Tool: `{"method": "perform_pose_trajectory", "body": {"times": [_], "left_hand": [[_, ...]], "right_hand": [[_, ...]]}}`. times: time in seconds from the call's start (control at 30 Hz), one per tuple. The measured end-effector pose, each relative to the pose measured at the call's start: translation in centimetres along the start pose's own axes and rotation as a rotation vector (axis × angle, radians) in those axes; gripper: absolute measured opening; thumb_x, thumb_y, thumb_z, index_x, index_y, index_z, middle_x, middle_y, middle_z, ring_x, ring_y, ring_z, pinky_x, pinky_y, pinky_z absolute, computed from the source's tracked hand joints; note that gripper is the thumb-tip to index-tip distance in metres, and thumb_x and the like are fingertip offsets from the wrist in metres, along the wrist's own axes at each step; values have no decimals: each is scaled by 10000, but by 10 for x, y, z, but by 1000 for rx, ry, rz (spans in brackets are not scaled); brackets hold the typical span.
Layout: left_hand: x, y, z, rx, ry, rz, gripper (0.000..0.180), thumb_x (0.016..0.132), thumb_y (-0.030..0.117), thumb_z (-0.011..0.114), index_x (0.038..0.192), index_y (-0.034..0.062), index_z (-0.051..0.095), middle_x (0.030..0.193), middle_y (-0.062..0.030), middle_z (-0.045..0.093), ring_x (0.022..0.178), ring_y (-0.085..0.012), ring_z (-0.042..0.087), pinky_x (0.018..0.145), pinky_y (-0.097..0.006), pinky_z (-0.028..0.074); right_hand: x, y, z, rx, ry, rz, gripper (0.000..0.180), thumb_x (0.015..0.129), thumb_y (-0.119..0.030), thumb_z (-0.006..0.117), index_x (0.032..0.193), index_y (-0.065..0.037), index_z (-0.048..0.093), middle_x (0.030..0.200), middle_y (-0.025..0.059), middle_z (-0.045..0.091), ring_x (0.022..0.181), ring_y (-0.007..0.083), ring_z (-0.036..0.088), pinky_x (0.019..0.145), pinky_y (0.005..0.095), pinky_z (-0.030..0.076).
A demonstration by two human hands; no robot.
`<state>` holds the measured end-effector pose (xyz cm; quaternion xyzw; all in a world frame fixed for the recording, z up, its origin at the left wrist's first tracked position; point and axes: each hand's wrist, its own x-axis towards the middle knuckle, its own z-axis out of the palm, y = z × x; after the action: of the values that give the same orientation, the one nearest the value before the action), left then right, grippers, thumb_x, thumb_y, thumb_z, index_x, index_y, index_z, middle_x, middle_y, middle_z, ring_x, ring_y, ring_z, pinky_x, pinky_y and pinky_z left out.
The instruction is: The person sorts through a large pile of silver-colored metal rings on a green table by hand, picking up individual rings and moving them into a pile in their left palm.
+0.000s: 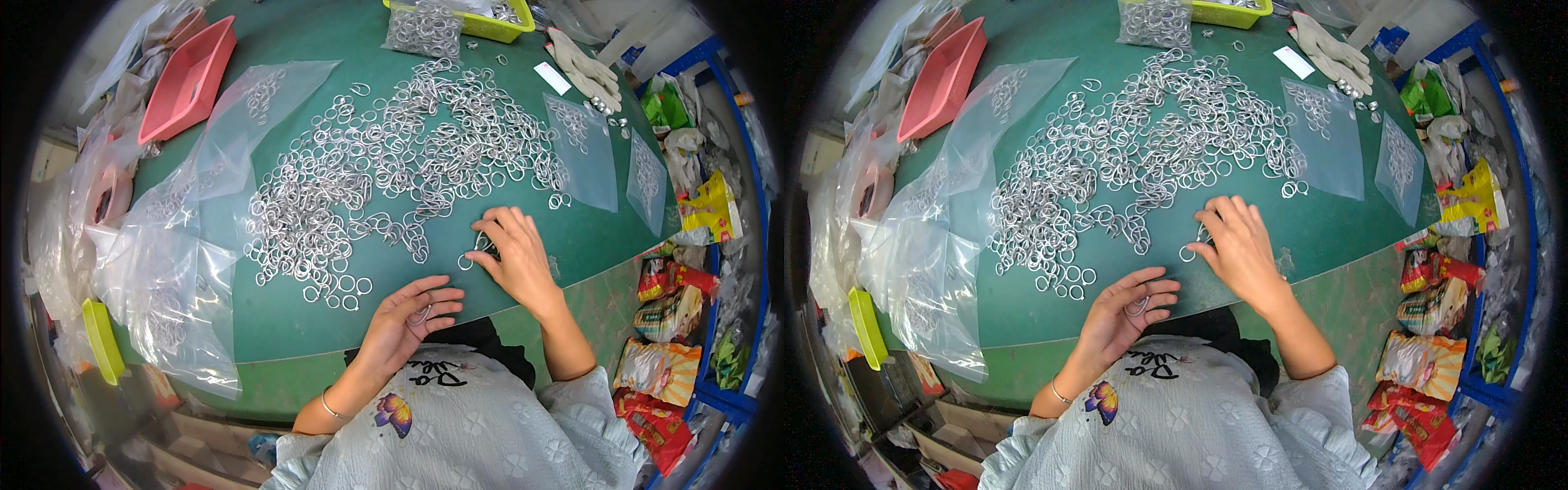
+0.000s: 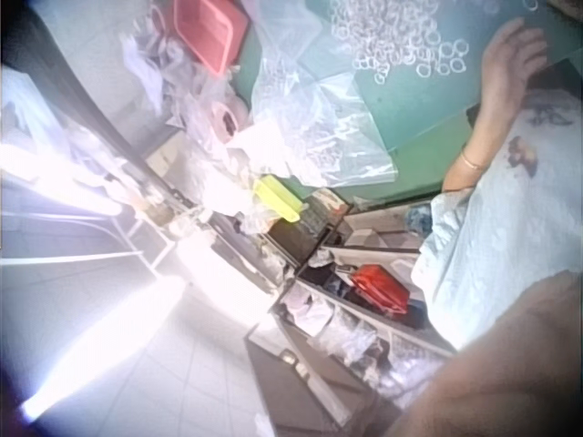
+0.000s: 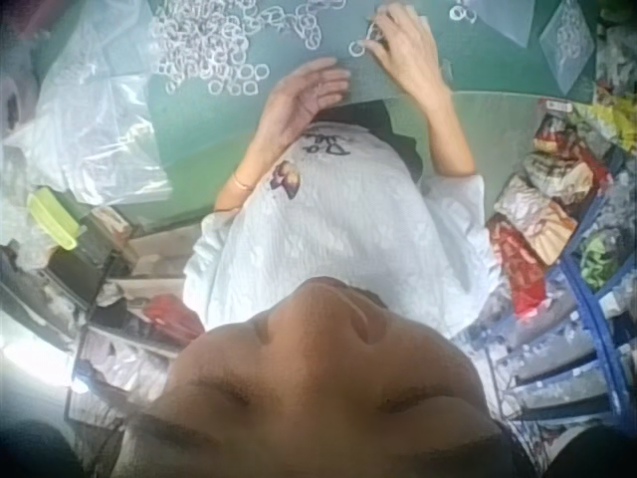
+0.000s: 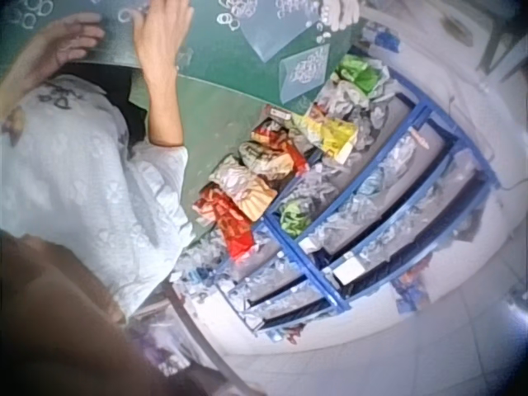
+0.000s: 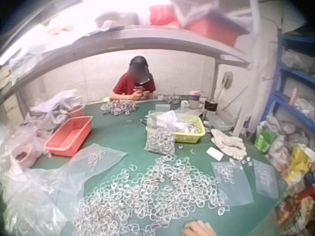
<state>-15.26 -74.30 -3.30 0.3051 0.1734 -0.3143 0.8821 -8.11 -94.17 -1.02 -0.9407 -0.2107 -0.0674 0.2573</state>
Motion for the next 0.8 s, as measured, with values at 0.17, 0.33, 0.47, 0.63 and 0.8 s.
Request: {"method": "perform_pose_trajectory", "body": {"times": [0.17, 0.33, 0.47, 0.63, 0.8], "left_hand": [[-4, 3, 6, -10, -25, -5, 412, 933, 101, 402, 1302, -82, 414, 1241, -263, 527, 1088, -299, 584, 908, -364, 502], [3, 1, 12, -276, -89, -16, 397, 961, 134, 381, 1304, -59, 431, 1310, -237, 489, 1156, -317, 546, 970, -390, 460], [4, -5, 7, -281, -78, -79, 360, 975, 161, 419, 1268, -40, 474, 1123, -158, 582, 879, -197, 589, 745, -277, 512], [5, -2, -9, -252, -258, -173, 305, 977, 172, 466, 1211, -16, 522, 892, -53, 559, 611, -64, 400, 501, -190, 426], [2, 12, 36, -275, 207, -217, 367, 983, 248, 465, 1238, -13, 515, 913, -74, 590, 597, -84, 448, 474, -204, 421]], "right_hand": [[-10, 17, 7, 382, 34, 140, 119, 757, -11, 684, 860, 13, 629, 819, 88, 590, 737, 223, 575, 660, 318, 461], [-13, -16, -10, 887, -162, 155, 164, 768, 6, 678, 928, -5, 642, 906, 87, 611, 697, 151, 565, 647, 266, 457], [-12, 1, -27, 379, 18, 83, 323, 710, -40, 730, 1013, -17, 621, 1052, 92, 557, 879, 237, 563, 756, 326, 458], [-25, 20, -13, 156, -72, 127, 220, 717, -31, 719, 914, -9, 625, 953, 79, 577, 826, 247, 559, 693, 354, 455], [-11, -2, -20, 511, -86, 240, 157, 750, -23, 693, 897, -2, 644, 864, 87, 617, 756, 238, 580, 676, 367, 468]]}}
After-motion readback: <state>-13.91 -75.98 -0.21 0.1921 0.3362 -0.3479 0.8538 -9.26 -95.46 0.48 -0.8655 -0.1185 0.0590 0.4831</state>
